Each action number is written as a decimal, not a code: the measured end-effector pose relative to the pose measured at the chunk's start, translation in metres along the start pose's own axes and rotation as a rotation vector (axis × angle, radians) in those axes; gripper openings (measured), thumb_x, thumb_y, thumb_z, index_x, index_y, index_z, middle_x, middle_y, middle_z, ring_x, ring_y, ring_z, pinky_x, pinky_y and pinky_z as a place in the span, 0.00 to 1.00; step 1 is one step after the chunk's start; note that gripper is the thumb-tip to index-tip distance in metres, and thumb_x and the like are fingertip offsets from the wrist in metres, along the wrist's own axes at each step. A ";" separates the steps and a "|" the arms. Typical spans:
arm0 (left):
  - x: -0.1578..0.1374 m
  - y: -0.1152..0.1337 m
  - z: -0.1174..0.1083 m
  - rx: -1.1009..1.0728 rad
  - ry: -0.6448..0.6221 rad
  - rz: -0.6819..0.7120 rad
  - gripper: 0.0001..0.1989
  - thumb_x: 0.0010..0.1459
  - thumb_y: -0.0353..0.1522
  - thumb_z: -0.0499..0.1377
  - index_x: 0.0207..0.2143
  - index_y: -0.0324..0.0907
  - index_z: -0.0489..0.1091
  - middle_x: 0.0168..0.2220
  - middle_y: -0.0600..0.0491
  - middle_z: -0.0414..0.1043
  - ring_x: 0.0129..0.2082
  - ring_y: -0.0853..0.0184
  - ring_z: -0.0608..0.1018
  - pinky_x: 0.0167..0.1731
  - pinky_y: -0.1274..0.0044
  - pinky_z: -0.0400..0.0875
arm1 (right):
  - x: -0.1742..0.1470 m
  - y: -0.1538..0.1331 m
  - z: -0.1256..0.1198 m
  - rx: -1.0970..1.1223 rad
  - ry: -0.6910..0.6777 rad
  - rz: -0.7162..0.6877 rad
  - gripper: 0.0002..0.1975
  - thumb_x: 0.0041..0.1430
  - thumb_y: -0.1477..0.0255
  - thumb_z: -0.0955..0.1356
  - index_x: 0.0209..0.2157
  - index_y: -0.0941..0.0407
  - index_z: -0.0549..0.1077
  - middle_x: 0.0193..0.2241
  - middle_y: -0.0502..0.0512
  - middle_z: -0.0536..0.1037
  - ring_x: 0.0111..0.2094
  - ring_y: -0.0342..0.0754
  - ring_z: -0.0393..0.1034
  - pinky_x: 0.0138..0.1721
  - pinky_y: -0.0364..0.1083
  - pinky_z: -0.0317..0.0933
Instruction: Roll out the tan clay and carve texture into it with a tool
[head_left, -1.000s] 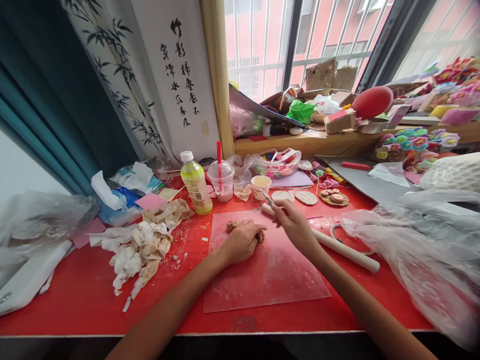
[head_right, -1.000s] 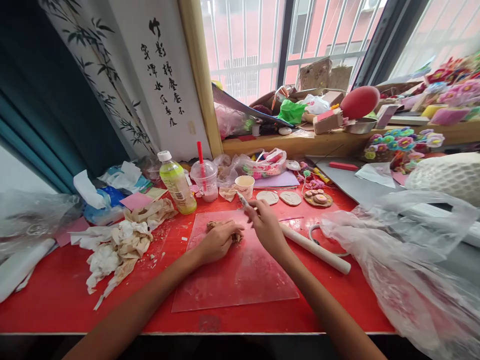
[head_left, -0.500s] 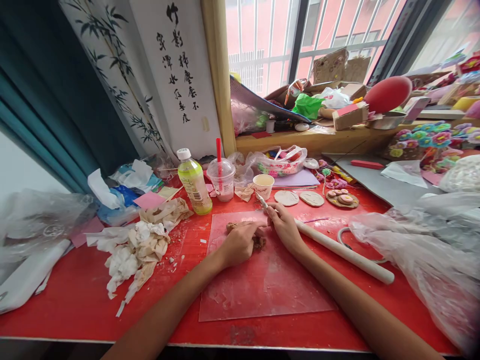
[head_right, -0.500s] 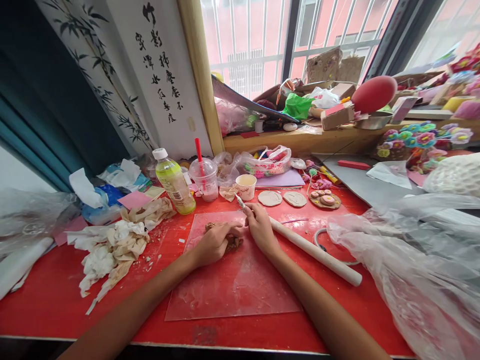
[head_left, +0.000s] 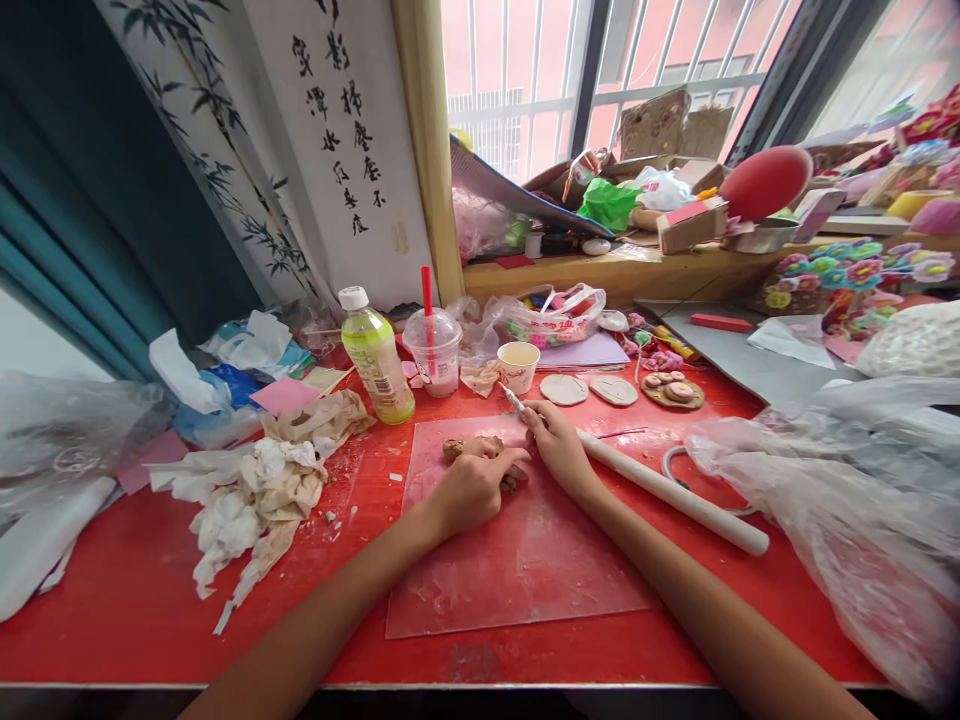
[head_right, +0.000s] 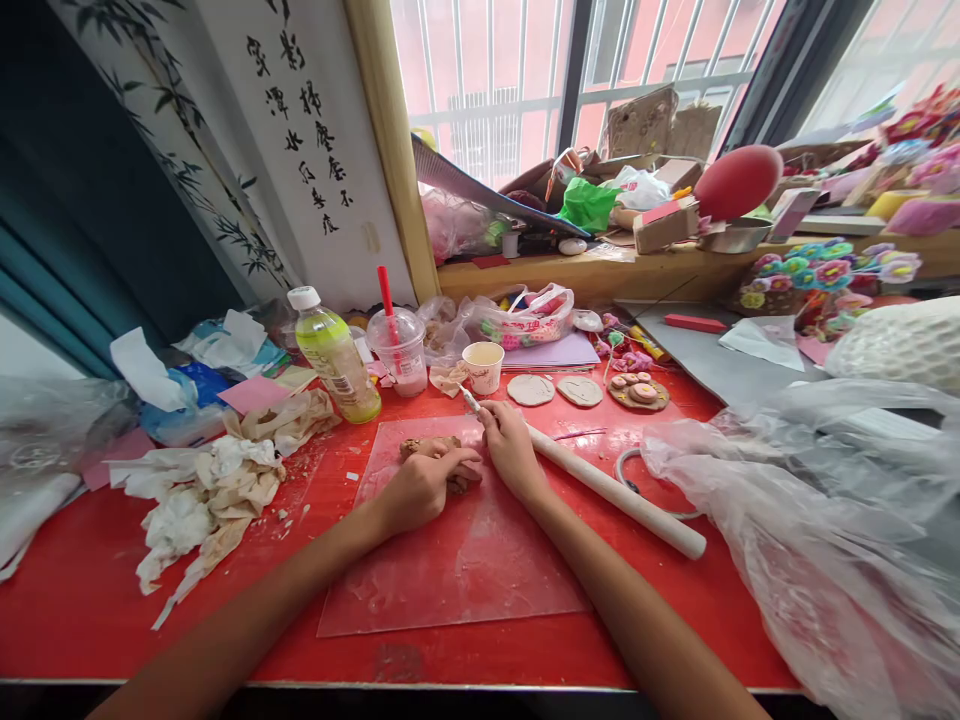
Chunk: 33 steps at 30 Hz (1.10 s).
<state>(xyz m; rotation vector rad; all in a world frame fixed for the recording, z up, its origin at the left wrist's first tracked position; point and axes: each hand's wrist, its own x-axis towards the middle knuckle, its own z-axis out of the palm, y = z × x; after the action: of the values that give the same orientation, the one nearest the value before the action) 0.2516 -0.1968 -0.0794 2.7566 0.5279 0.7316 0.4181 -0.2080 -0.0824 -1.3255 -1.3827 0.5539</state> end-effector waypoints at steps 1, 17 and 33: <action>0.000 -0.001 0.000 -0.040 0.004 -0.007 0.25 0.46 0.18 0.45 0.47 0.40 0.61 0.36 0.55 0.75 0.37 0.69 0.75 0.47 0.75 0.63 | 0.000 0.001 0.000 -0.004 -0.004 0.002 0.14 0.61 0.63 0.56 0.36 0.56 0.67 0.22 0.49 0.66 0.23 0.44 0.60 0.26 0.43 0.56; 0.006 -0.003 -0.002 -0.469 -0.001 -0.179 0.20 0.38 0.19 0.41 0.31 0.37 0.66 0.25 0.55 0.74 0.24 0.74 0.76 0.31 0.80 0.69 | 0.001 0.003 -0.002 -0.019 -0.030 0.004 0.12 0.60 0.63 0.56 0.32 0.55 0.65 0.19 0.48 0.63 0.21 0.44 0.58 0.24 0.43 0.53; -0.008 -0.001 -0.019 -0.040 -0.007 -0.089 0.17 0.53 0.21 0.43 0.38 0.42 0.67 0.47 0.52 0.69 0.52 0.67 0.67 0.56 0.62 0.46 | 0.001 0.000 0.001 -0.026 -0.011 -0.037 0.12 0.60 0.66 0.56 0.28 0.55 0.63 0.20 0.49 0.64 0.22 0.44 0.58 0.25 0.43 0.53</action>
<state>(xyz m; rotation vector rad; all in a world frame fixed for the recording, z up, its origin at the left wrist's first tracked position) 0.2355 -0.1966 -0.0668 2.6789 0.6240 0.7039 0.4178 -0.2065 -0.0819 -1.3168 -1.4249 0.5212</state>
